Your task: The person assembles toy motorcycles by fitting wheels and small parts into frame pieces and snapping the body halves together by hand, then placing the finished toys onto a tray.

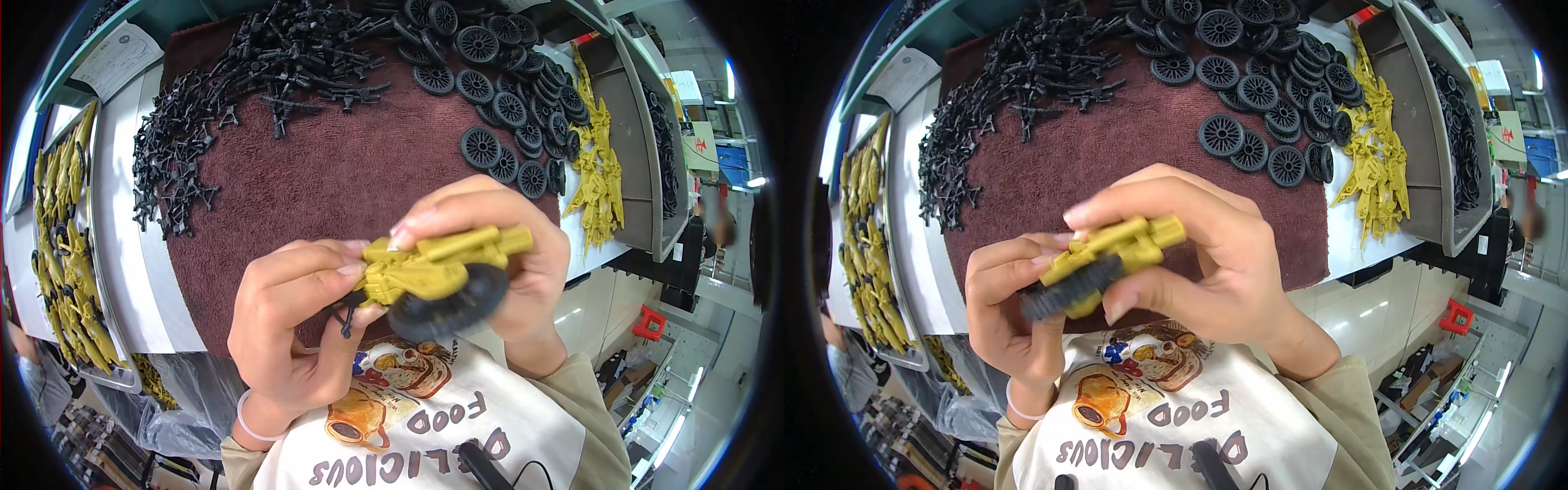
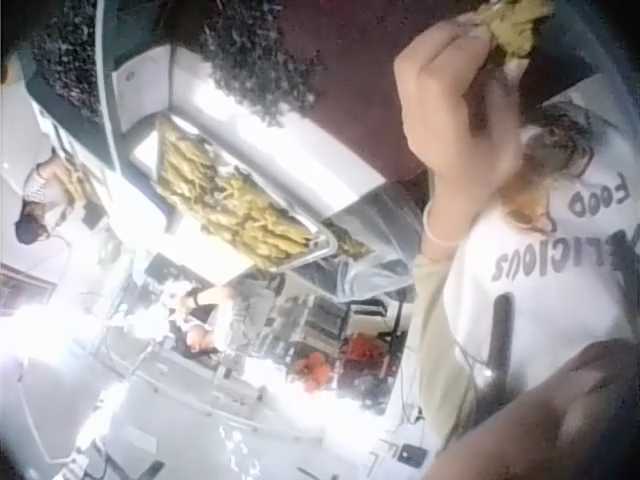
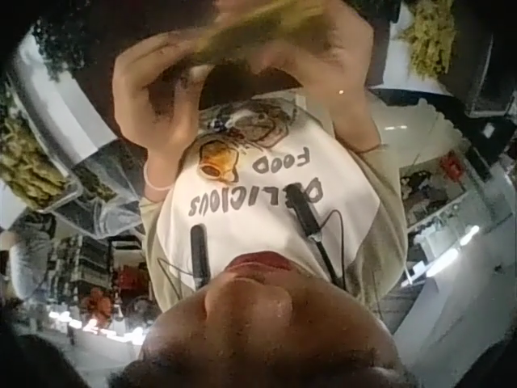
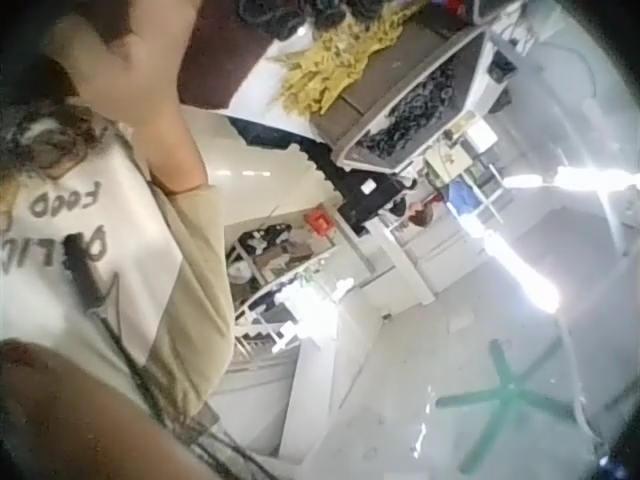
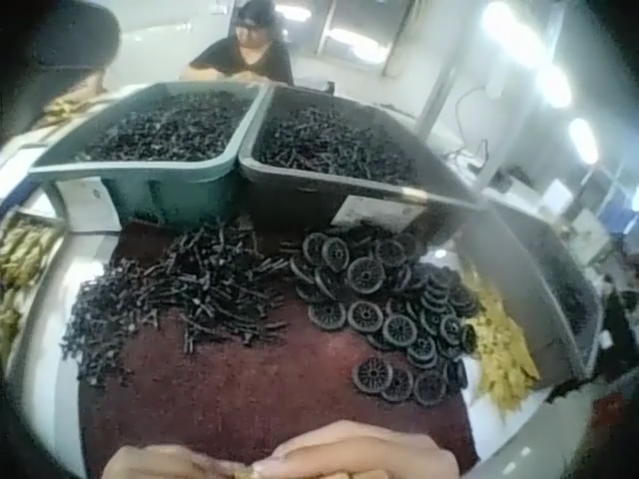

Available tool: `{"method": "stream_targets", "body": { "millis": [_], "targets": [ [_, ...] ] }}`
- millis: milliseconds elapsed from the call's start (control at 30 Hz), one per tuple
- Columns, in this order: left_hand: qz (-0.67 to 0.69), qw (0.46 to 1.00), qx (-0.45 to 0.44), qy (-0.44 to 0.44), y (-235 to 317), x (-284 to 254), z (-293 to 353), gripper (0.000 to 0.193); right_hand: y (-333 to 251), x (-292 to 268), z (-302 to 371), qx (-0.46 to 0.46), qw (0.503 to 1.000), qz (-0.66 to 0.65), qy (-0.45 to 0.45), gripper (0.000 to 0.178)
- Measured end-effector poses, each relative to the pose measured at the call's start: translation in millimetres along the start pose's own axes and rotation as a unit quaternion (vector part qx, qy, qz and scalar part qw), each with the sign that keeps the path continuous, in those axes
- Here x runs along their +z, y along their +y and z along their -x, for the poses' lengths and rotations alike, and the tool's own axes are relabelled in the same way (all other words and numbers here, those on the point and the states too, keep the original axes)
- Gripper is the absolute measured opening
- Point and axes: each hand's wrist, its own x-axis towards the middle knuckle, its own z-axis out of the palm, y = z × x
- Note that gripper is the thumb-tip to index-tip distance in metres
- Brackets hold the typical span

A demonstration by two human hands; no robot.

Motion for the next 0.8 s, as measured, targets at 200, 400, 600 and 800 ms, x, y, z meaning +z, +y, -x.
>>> {"method": "stream_targets", "body": {
  "millis": [200, 400, 600, 800],
  "targets": [
    [0.028, 0.997, -0.070, -0.021, 2.8, -3.7, -2.0, 0.033, -2.7, 5.6, 3.4, -0.013, 1.000, 0.014, 0.017, 0.043],
    [0.038, 0.998, -0.036, 0.033, -6.9, -0.8, 9.5, 0.032, 0.1, 11.2, 7.3, -0.067, 0.998, 0.006, 0.021, 0.028],
    [0.047, 0.996, -0.015, 0.068, -8.6, 6.3, 11.8, 0.028, 2.7, 9.1, 7.0, -0.094, 0.995, 0.010, 0.026, 0.034],
    [0.035, 0.998, -0.044, 0.016, -0.9, 2.8, 2.6, 0.025, 11.4, -0.5, 4.6, -0.072, 0.995, -0.063, -0.016, 0.035]
  ]
}}
